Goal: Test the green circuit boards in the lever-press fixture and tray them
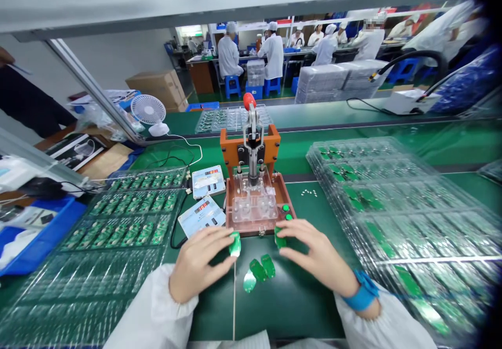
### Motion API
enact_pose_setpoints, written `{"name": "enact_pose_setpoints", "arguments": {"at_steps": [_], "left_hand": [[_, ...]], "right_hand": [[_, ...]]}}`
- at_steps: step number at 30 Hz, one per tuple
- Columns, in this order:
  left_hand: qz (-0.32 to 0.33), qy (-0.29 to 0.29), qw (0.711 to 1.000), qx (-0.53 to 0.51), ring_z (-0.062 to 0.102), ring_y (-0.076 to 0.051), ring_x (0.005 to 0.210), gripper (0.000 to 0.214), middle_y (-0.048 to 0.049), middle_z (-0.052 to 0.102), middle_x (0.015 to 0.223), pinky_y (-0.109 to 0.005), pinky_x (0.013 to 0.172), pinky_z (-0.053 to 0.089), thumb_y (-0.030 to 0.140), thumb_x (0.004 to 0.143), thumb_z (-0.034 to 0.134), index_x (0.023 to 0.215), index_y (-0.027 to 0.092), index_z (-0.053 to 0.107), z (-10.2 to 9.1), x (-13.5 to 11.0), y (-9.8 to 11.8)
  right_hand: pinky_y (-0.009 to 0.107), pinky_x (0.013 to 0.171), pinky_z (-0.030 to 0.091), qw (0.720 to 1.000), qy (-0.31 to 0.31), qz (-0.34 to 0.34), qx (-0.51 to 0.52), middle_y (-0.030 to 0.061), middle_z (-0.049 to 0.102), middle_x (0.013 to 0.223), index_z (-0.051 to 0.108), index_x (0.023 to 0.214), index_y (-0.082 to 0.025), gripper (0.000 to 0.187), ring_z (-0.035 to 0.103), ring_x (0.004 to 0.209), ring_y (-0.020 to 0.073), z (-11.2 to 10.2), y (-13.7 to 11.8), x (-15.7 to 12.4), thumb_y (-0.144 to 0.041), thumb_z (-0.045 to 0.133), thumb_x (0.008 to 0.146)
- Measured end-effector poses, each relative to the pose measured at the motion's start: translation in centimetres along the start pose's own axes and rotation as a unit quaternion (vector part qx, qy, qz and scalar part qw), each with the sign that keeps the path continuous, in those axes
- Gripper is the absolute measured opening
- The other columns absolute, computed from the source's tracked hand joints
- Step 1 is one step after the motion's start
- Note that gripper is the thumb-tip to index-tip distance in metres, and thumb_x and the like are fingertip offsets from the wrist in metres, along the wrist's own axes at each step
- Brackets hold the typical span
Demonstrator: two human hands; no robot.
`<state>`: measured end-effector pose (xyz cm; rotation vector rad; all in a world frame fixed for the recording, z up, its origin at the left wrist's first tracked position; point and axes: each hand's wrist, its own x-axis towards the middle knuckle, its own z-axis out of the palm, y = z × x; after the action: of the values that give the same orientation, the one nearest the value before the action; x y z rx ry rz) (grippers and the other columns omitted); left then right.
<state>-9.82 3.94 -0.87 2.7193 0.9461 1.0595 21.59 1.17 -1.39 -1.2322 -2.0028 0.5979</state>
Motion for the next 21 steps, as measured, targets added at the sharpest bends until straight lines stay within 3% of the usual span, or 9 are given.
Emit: {"name": "enact_pose_setpoints", "arguments": {"at_steps": [4,8,21], "left_hand": [[0.004,0.047,0.999,0.013,0.068,-0.026,0.106,0.020,-0.0066,0.076,0.115,-0.044,0.092,0.059,0.023,0.091,0.074,0.110,0.018,0.070,1.4,4.2,-2.2],[0.017,0.018,0.999,0.020,0.068,-0.028,0.105,0.020,-0.0063,0.076,0.117,-0.047,0.091,0.060,0.026,0.092,0.073,0.110,0.017,0.072,3.1,6.0,-3.9],[-0.004,-0.005,1.000,0.005,0.058,-0.030,0.125,0.014,-0.0077,0.072,0.124,-0.050,0.107,0.052,0.022,0.091,0.068,0.103,0.018,0.073,3.0,6.3,-3.6]], "right_hand": [[0.046,0.105,0.057,0.999,0.023,-0.043,-0.025,0.0079,0.075,0.123,0.073,0.107,-0.025,0.018,0.067,0.120,0.0259,0.1,1.1,5.0,-0.029,0.076,0.090],[0.047,0.106,0.056,0.997,0.007,-0.066,-0.029,0.0083,0.076,0.121,0.074,0.106,-0.024,0.022,0.068,0.120,0.0266,1.0,2.5,7.8,-0.026,0.080,0.085],[0.050,0.110,0.052,0.996,-0.032,-0.072,-0.035,0.0094,0.075,0.125,0.073,0.107,-0.023,0.019,0.063,0.126,0.0268,1.2,2.7,8.3,-0.031,0.075,0.090]]}}
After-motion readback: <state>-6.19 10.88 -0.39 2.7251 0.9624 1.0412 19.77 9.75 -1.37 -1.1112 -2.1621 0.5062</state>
